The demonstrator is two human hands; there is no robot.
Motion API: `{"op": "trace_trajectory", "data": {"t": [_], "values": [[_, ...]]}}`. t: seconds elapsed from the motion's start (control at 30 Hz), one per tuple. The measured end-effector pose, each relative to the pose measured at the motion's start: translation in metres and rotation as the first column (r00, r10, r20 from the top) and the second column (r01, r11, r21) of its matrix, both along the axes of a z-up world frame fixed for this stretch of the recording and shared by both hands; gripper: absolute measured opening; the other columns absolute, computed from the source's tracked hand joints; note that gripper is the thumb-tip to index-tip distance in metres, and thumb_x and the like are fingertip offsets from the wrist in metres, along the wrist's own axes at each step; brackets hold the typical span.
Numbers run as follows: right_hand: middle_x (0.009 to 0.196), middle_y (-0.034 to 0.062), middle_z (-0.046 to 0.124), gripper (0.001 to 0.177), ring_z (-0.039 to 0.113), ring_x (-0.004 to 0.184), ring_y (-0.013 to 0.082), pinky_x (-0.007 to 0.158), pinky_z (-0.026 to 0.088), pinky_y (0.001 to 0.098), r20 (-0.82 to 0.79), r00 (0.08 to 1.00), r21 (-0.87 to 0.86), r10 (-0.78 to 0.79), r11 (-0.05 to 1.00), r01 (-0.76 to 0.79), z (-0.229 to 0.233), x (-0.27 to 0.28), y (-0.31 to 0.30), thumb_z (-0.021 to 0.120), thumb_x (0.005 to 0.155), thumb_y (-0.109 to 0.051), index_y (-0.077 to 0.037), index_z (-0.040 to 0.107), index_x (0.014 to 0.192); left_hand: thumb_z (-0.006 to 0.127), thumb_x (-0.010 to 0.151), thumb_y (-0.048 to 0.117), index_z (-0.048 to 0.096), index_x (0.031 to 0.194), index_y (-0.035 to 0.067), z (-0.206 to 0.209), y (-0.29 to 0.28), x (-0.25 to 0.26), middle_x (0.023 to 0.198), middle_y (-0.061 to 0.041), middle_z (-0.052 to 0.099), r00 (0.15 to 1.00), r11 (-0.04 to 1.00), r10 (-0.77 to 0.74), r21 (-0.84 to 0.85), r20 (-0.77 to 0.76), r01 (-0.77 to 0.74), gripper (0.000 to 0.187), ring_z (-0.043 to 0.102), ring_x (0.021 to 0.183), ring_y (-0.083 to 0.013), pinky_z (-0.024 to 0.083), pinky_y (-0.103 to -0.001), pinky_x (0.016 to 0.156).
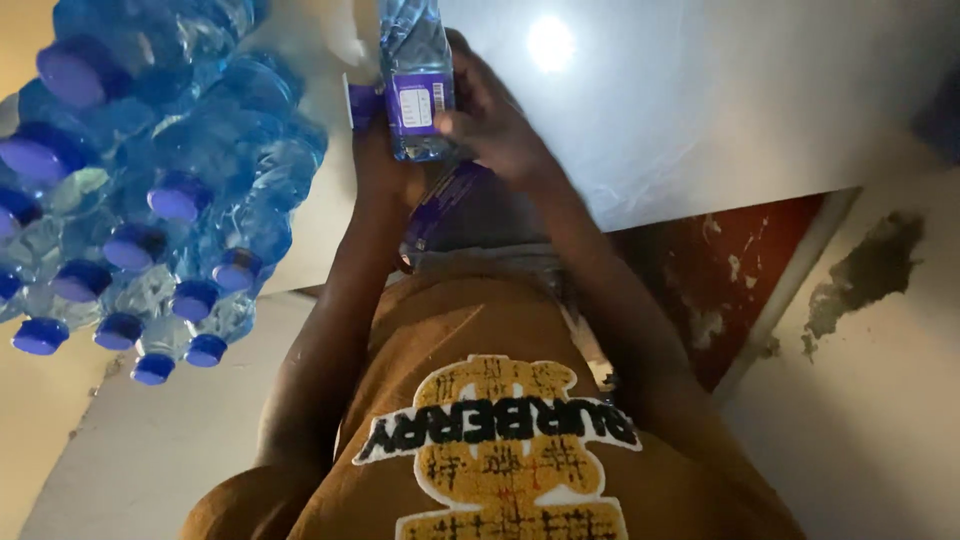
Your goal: Manually applying adhesive labels to plastic water bottles and organizing them in packs
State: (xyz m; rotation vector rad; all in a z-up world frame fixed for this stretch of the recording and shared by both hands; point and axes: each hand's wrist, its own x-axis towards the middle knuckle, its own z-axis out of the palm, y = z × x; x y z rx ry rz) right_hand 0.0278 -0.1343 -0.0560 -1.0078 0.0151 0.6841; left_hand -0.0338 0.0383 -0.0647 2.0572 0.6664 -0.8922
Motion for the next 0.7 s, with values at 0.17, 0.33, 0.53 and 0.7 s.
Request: {"op": "trace_trajectory", "data": {"t": [0.17, 0.33, 0.53, 0.7], "values": [[0.150, 0.0259, 0.069, 0.083, 0.073, 0.133, 0.0426, 0.112, 0.057, 0.0553, 0.229, 0.814, -0.530, 0.534, 0.769, -0.356, 0.031, 0.045, -0.019, 0.077, 0.098, -0.060, -0.005, 0.055, 0.156, 0.086, 0.085, 0.054, 0.071, 0.130, 0.012, 0.002, -0.006, 0.005, 0.117, -0.011, 0.082, 0.772, 0.698, 0.636, -0.447, 0.027, -0.559, 0.063, 0.079, 0.102, -0.0278, 0.063, -0.042, 0.084], [0.095, 0.0054, 0.076, 0.045, 0.071, 0.079, 0.0186, 0.075, 0.057, 0.0366, -0.387, 0.908, -0.047, -0.159, 0.987, 0.153, -0.039, 0.051, 0.029, 0.075, 0.100, -0.049, -0.010, 0.069, 0.121, 0.088, 0.089, 0.051, 0.062, 0.141, 0.008, 0.008, -0.012, 0.004, 0.126, -0.014, 0.079, 0.501, 0.404, 0.865, -0.635, 0.030, -0.658, 0.072, 0.081, 0.107, -0.0272, 0.067, -0.042, 0.089], [0.114, 0.0127, 0.081, 0.080, 0.079, 0.108, 0.0277, 0.106, 0.062, 0.0438, -0.430, 0.902, 0.561, -0.045, 0.769, 0.306, 0.009, 0.056, 0.028, 0.055, 0.097, -0.075, -0.003, 0.076, 0.124, 0.098, 0.088, 0.048, 0.058, 0.146, 0.012, 0.072, -0.019, 0.021, 0.137, -0.015, 0.076, 0.567, 0.299, 0.824, -0.843, -0.008, -0.447, 0.079, 0.077, 0.123, -0.0323, 0.064, -0.049, 0.104], [0.127, 0.0265, 0.079, 0.090, 0.077, 0.115, 0.0445, 0.109, 0.062, 0.0600, -0.239, 0.961, 0.363, -0.138, 0.905, 0.221, 0.079, 0.068, -0.005, 0.051, 0.090, -0.085, -0.009, 0.078, 0.131, 0.095, 0.073, 0.059, 0.049, 0.132, 0.014, 0.151, -0.016, 0.029, 0.116, -0.008, 0.073, 0.707, 0.623, 0.672, -0.685, 0.220, -0.378, 0.087, 0.076, 0.109, -0.0241, 0.064, -0.036, 0.092]]}}
